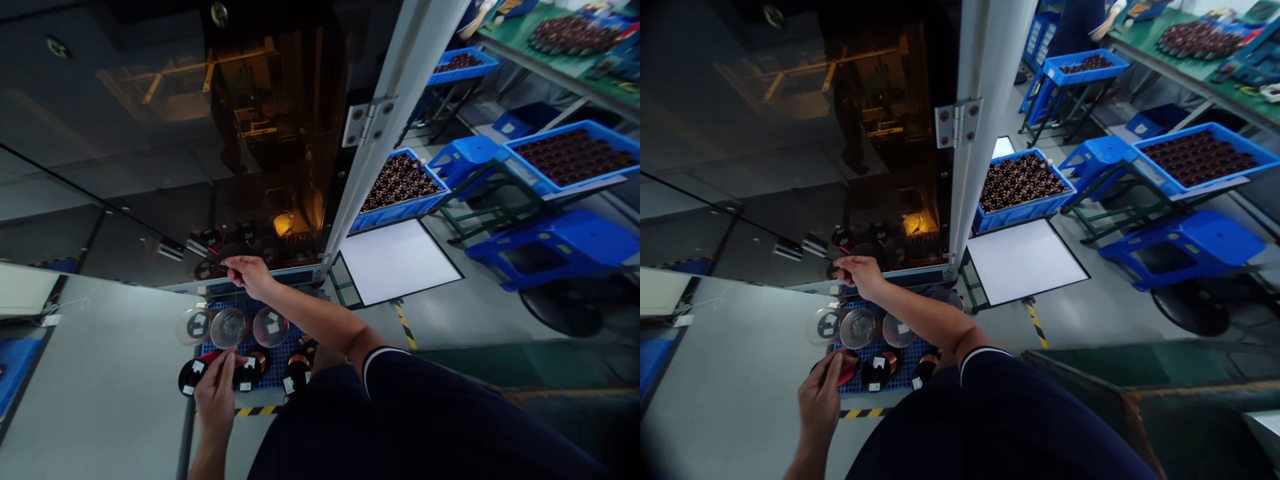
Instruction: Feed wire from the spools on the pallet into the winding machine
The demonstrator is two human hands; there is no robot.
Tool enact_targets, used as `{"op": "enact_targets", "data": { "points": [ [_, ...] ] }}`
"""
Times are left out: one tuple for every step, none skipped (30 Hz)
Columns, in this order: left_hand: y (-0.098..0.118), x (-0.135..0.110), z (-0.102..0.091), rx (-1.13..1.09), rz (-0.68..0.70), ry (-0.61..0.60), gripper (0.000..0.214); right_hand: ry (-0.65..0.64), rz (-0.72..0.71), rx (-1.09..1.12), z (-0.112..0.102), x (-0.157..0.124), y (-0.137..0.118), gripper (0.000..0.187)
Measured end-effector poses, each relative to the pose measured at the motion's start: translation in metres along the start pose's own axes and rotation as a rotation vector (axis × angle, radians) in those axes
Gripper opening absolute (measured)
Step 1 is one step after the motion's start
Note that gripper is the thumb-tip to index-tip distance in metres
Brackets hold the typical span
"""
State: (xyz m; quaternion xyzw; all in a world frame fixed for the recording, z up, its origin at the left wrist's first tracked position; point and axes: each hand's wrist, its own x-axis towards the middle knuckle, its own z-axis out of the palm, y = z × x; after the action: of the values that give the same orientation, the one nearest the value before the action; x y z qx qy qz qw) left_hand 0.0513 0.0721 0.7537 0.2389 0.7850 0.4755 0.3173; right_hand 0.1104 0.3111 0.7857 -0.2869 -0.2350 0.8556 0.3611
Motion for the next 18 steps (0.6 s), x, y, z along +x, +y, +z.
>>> {"op": "enact_targets", "data": {
  "points": [
    [0.0, 0.0, 0.0, 0.002, -0.003, 0.009, 0.05, 0.001, 0.002, -0.004, 0.0, 0.001, 0.0, 0.012],
    [0.001, 0.0, 0.0, 0.003, -0.008, 0.013, 0.05, -0.001, 0.003, -0.006, 0.0, 0.002, 0.0, 0.013],
    [0.001, 0.0, 0.0, 0.005, -0.012, 0.014, 0.05, -0.002, 0.001, -0.006, 0.001, 0.003, -0.001, 0.014],
    [0.002, 0.001, -0.001, 0.011, -0.014, 0.011, 0.049, -0.002, 0.0, -0.005, 0.001, 0.004, -0.001, 0.014],
    [0.003, 0.001, -0.001, 0.017, -0.011, 0.008, 0.049, -0.002, -0.002, -0.004, 0.001, 0.005, -0.001, 0.015],
    [0.004, 0.001, -0.001, 0.024, -0.008, 0.004, 0.048, -0.002, -0.003, -0.005, 0.001, 0.006, -0.001, 0.015],
    [0.005, 0.001, -0.001, 0.03, -0.005, 0.003, 0.048, -0.002, -0.004, -0.006, 0.002, 0.006, -0.001, 0.015],
    [0.006, 0.001, -0.001, 0.041, -0.002, -0.002, 0.047, -0.003, -0.005, -0.008, 0.002, 0.006, -0.001, 0.015],
    [0.007, 0.0, -0.001, 0.053, 0.002, -0.009, 0.047, -0.006, -0.005, -0.012, 0.002, 0.005, 0.0, 0.015],
    [0.007, 0.0, -0.001, 0.062, 0.009, -0.013, 0.046, -0.01, -0.005, -0.015, 0.002, 0.003, 0.0, 0.015],
    [0.007, 0.0, -0.001, 0.071, 0.016, -0.018, 0.046, -0.011, -0.004, -0.016, 0.002, 0.002, 0.001, 0.016],
    [0.006, -0.001, -0.001, 0.08, 0.022, -0.021, 0.045, -0.01, -0.004, -0.017, 0.002, 0.0, 0.002, 0.017],
    [0.005, -0.001, -0.001, 0.084, 0.025, -0.023, 0.044, -0.008, -0.004, -0.019, 0.002, -0.002, 0.002, 0.017],
    [0.004, -0.001, -0.001, 0.085, 0.023, -0.025, 0.044, -0.006, -0.004, -0.022, 0.001, -0.004, 0.003, 0.017],
    [0.002, -0.001, -0.002, 0.08, 0.017, -0.028, 0.043, -0.003, -0.004, -0.025, 0.0, -0.005, 0.003, 0.017],
    [0.0, -0.001, -0.002, 0.075, 0.01, -0.034, 0.043, -0.001, -0.004, -0.028, 0.0, -0.006, 0.004, 0.017],
    [-0.001, -0.001, -0.001, 0.073, 0.006, -0.04, 0.043, -0.001, -0.004, -0.03, -0.001, -0.006, 0.004, 0.017],
    [-0.003, -0.001, -0.001, 0.082, 0.015, -0.037, 0.043, -0.002, -0.006, -0.031, -0.002, -0.006, 0.004, 0.016]
  ]
}}
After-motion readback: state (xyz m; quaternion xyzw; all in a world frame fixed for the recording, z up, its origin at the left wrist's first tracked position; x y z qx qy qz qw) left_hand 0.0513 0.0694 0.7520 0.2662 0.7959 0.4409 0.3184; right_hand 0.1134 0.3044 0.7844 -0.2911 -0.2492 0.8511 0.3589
